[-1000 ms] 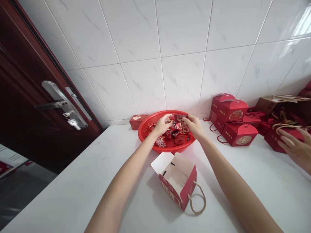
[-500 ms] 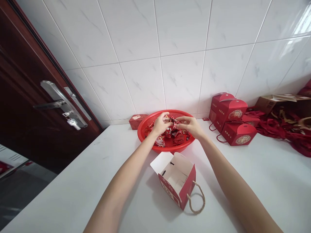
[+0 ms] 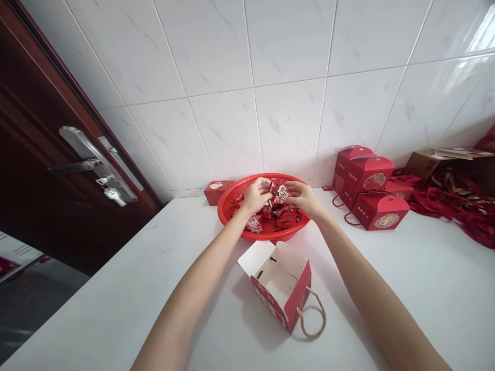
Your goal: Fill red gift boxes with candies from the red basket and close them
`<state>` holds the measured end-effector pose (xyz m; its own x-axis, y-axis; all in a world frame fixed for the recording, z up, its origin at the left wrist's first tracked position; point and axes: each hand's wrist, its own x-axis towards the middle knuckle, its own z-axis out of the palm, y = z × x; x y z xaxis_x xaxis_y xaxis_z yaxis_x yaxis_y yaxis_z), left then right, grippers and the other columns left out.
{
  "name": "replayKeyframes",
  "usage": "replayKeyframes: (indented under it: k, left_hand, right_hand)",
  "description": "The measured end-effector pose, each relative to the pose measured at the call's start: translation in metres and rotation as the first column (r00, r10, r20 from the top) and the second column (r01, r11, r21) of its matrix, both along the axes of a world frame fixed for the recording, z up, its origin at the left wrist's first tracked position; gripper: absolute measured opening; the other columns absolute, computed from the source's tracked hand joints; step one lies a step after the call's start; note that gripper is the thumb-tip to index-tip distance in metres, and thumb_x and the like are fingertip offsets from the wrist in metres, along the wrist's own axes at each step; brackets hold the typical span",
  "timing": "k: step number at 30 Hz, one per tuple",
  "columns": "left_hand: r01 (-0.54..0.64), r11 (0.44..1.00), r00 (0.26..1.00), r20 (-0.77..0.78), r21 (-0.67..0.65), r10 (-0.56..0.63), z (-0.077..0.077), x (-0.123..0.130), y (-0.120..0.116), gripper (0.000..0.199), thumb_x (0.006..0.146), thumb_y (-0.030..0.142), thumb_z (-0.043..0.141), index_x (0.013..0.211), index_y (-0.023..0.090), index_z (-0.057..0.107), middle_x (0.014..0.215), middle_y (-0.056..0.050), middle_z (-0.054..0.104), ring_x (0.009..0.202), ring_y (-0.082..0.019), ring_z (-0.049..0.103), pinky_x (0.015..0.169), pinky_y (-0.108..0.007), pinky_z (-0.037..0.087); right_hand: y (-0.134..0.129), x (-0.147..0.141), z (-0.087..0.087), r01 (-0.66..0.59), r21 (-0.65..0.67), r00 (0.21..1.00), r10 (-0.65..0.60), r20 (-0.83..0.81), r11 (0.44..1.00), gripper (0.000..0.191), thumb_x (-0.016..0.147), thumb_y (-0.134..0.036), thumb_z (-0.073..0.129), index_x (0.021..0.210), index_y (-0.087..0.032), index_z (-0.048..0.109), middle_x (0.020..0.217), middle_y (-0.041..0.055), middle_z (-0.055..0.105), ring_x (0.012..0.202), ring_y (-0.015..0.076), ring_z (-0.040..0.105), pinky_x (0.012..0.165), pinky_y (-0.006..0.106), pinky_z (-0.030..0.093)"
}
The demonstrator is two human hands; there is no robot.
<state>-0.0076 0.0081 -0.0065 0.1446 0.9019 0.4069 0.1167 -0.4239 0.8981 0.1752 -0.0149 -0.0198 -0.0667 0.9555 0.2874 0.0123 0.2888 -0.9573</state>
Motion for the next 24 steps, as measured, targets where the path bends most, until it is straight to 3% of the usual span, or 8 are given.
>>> replayKeyframes:
  k: [4, 8, 12, 15, 21, 24]
  left_hand:
    - [-0.031, 0.999, 0.999, 0.035, 0.010, 0.031, 0.000, 0.000, 0.001, 0.031, 0.060, 0.005, 0.071, 0.088, 0.016, 0.063, 0.096, -0.005, 0.073, 0.092, -0.019, 0.071, 0.093, -0.037, 0.056]
    - [-0.068, 0.993, 0.996, -0.048, 0.092, 0.073, 0.000, 0.000, -0.002, 0.021, 0.063, 0.012, 0.074, 0.082, 0.016, 0.066, 0.090, -0.005, 0.074, 0.087, -0.020, 0.071, 0.090, -0.037, 0.058]
    - [0.052, 0.981, 0.966, -0.260, 0.185, -0.002, 0.000, 0.002, -0.010, 0.014, 0.065, 0.017, 0.077, 0.078, 0.017, 0.071, 0.102, -0.009, 0.074, 0.096, -0.024, 0.070, 0.093, -0.039, 0.056]
    - [0.145, 0.971, 0.936, -0.346, 0.189, -0.072, 0.001, 0.004, -0.014, 0.013, 0.068, 0.012, 0.073, 0.078, 0.020, 0.075, 0.110, -0.009, 0.074, 0.107, -0.026, 0.068, 0.098, -0.041, 0.054]
    - [0.154, 0.965, 0.957, -0.274, 0.213, -0.093, -0.001, 0.002, -0.011, 0.024, 0.074, 0.010, 0.064, 0.092, 0.019, 0.076, 0.115, -0.010, 0.071, 0.107, -0.023, 0.068, 0.092, -0.035, 0.058]
    - [0.081, 0.974, 0.974, -0.224, 0.213, -0.032, -0.003, 0.002, -0.009, 0.037, 0.072, 0.012, 0.070, 0.109, 0.018, 0.071, 0.122, -0.010, 0.069, 0.103, -0.021, 0.068, 0.091, -0.034, 0.057]
  right_hand:
    - [-0.002, -0.002, 0.002, 0.024, -0.015, 0.997, -0.023, 0.071, 1.000, 0.021, 0.057, -0.023, 0.071, 0.075, -0.019, 0.062, 0.075, -0.0002, 0.067, 0.071, 0.0172, 0.061, 0.065, 0.030, 0.051]
    - [-0.006, -0.005, 0.005, 0.084, -0.034, 0.995, -0.082, 0.059, 0.996, 0.025, 0.058, -0.026, 0.071, 0.066, -0.023, 0.047, 0.062, -0.0056, 0.054, 0.061, 0.0140, 0.054, 0.058, 0.029, 0.048]
    - [-0.008, -0.006, 0.007, -0.011, -0.074, 0.999, 0.015, 0.049, 0.997, 0.024, 0.060, -0.026, 0.070, 0.071, -0.024, 0.049, 0.063, -0.0043, 0.058, 0.059, 0.0153, 0.057, 0.054, 0.029, 0.049]
    - [-0.008, -0.005, 0.008, 0.001, -0.067, 0.999, 0.002, 0.038, 0.998, 0.022, 0.060, -0.024, 0.069, 0.075, -0.023, 0.053, 0.066, -0.0035, 0.062, 0.059, 0.0147, 0.058, 0.053, 0.027, 0.047]
    - [-0.013, -0.006, 0.014, -0.026, -0.062, 0.999, 0.024, -0.032, 0.998, 0.032, 0.059, -0.035, 0.077, 0.078, -0.022, 0.055, 0.069, -0.0047, 0.061, 0.060, 0.0127, 0.057, 0.055, 0.026, 0.047]
    - [-0.015, -0.006, 0.016, -0.016, -0.057, 0.998, 0.013, -0.067, 0.998, 0.032, 0.059, -0.037, 0.078, 0.077, -0.022, 0.056, 0.068, -0.0051, 0.059, 0.059, 0.0116, 0.054, 0.055, 0.026, 0.045]
